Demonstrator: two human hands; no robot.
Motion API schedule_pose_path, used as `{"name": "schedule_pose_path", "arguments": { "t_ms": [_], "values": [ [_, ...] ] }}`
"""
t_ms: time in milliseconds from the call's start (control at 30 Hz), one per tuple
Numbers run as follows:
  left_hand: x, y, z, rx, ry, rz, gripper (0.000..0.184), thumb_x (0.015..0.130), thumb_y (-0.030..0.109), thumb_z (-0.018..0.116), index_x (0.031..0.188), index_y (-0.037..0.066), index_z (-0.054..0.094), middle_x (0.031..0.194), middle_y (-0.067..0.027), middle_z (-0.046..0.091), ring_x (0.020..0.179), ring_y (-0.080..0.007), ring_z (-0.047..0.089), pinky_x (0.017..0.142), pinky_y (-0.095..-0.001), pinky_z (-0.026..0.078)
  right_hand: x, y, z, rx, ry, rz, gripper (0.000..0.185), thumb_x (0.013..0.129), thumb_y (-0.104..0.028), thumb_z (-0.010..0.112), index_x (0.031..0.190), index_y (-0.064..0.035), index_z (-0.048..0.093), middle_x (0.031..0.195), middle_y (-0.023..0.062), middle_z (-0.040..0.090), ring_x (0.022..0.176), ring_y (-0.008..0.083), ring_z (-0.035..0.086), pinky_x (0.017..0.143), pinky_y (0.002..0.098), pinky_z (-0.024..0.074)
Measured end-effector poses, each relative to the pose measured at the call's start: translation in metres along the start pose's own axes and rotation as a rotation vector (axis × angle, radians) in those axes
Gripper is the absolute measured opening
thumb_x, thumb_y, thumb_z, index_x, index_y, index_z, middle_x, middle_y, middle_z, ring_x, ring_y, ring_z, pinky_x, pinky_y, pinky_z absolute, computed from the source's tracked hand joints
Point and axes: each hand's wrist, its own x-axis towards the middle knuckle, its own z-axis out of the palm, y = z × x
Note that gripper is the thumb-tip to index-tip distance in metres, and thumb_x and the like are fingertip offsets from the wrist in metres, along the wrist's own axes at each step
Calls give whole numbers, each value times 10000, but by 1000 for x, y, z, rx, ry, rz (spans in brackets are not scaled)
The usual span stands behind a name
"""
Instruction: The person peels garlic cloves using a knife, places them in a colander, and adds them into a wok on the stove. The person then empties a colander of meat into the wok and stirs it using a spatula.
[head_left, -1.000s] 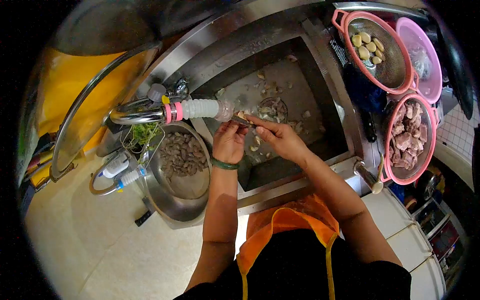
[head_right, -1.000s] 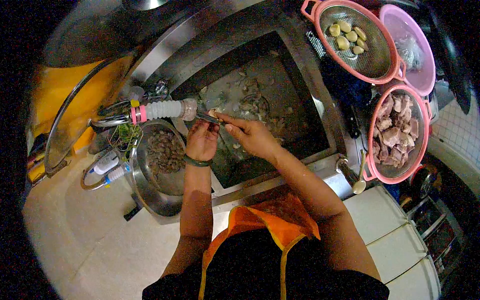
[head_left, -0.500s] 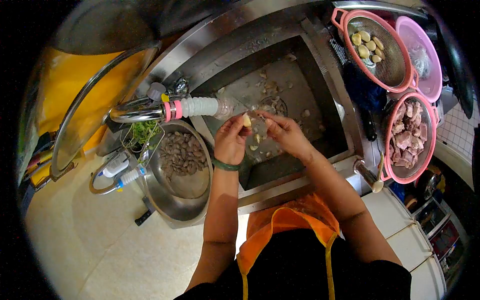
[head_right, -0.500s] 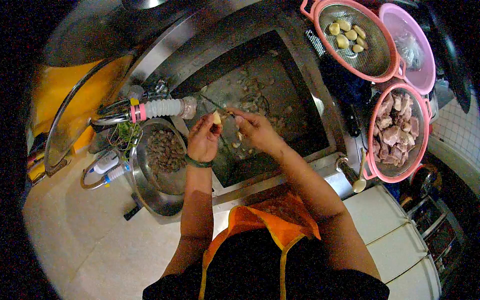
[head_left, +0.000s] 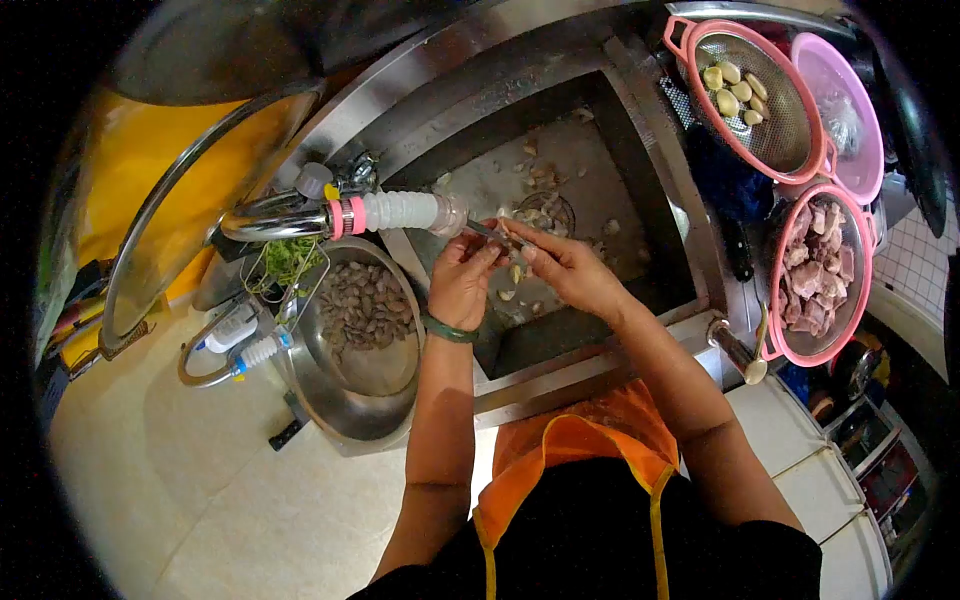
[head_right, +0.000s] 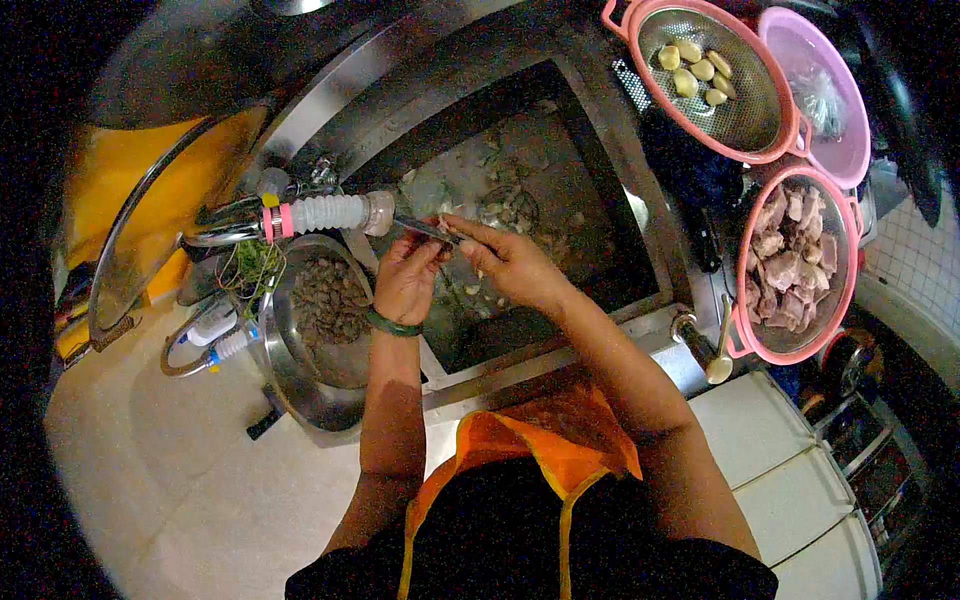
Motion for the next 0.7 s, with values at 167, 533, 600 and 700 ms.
{"name": "schedule_pose_path", "arguments": {
  "t_ms": [167,533,600,700],
  "values": [
    [-3,4,0,60,-28,9,129,829,6,584,958,-2,575,909,-66,606,804,-148,576,735,-269,481,-1,8,-1,-14,19,28,349,932,-257,478,1255,-131,517,849,-21,568,719,59,439,671,218,413],
    [-13,13,8,119,-162,-7,281,838,26,575,1113,-15,533,997,-85,600,882,-164,571,773,-280,468,3,26,-24,266,225,278,369,926,-300,486,1219,-84,540,784,-26,564,683,68,466,624,226,406],
    [-11,10,4,123,-183,10,307,840,27,571,1140,-6,518,1015,-80,592,908,-160,562,777,-274,465,6,29,-22,345,276,242,391,915,-337,498,1232,-110,532,682,-54,499,574,59,403,511,216,335],
    [-6,7,5,145,-162,24,311,843,20,557,1150,0,511,1016,-71,580,922,-156,552,777,-280,468,8,34,-24,480,221,331,381,892,-377,527,1158,-105,544,614,-66,414,512,52,336,460,212,268]
  ]
}}
